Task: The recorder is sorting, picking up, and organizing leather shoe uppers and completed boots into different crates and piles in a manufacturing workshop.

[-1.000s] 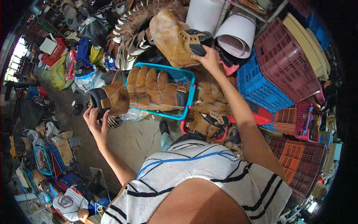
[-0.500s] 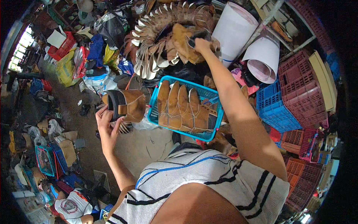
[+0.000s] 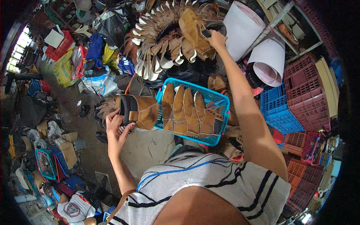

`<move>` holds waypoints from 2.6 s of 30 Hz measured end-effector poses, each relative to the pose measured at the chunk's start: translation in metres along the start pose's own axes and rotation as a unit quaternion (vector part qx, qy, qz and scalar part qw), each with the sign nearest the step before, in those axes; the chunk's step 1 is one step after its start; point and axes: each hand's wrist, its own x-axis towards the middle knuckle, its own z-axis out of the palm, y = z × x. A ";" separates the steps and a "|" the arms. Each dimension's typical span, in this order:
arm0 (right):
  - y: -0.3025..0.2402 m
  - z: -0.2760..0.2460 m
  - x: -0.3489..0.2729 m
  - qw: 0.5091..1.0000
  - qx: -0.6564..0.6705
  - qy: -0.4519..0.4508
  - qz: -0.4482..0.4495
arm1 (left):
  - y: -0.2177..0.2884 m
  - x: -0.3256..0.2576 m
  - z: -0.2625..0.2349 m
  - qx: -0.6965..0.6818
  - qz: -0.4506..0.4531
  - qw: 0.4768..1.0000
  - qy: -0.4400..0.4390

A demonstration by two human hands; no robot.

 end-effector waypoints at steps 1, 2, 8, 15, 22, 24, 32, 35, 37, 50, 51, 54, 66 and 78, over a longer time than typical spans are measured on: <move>-0.005 0.001 0.005 0.999 -0.029 -0.023 0.000 | -0.003 -0.002 0.000 0.004 0.000 1.000 -0.013; 0.000 0.012 0.013 0.999 -0.028 -0.022 0.001 | -0.004 -0.001 0.000 0.005 0.001 1.000 -0.013; 0.045 0.075 0.015 0.990 -0.017 -0.128 0.060 | -0.003 -0.008 0.008 0.018 -0.025 0.999 0.022; 0.088 0.043 0.023 0.992 0.069 -0.090 0.055 | -0.001 -0.001 0.008 0.013 -0.013 1.000 -0.014; 0.096 0.033 -0.010 0.992 0.037 0.095 0.079 | 0.006 0.014 0.009 0.031 0.020 0.998 -0.052; 0.092 0.024 -0.023 0.988 0.013 0.132 0.084 | 0.014 0.019 0.009 0.027 0.045 0.997 -0.053; -0.086 -0.157 -0.214 0.777 0.375 -0.061 -0.502 | 0.086 0.067 0.038 0.050 0.213 0.953 -0.209; -0.103 -0.187 -0.287 0.880 0.099 -0.122 -0.448 | 0.102 0.085 0.077 0.035 0.354 0.910 -0.213; -0.086 -0.189 -0.291 0.916 0.122 -0.126 -0.361 | 0.116 0.090 0.099 0.028 0.379 0.904 -0.193; 0.046 -0.121 -0.417 0.987 0.124 -0.021 -0.097 | 0.127 0.039 0.254 -0.211 0.430 0.832 -0.279; 0.052 -0.113 -0.425 0.987 0.120 0.005 -0.103 | 0.125 0.035 0.254 -0.212 0.431 0.831 -0.280; 0.081 -0.077 -0.458 0.979 0.138 0.111 -0.102 | 0.098 0.035 0.241 -0.299 0.222 0.912 -0.169; 0.116 -0.036 -0.468 0.914 0.319 -0.159 0.196 | -0.062 -0.010 0.250 -0.482 -0.425 0.741 -0.196; 0.140 -0.082 -0.480 0.675 0.640 -0.064 0.362 | -0.166 -0.059 0.244 -0.609 -0.407 0.664 -0.151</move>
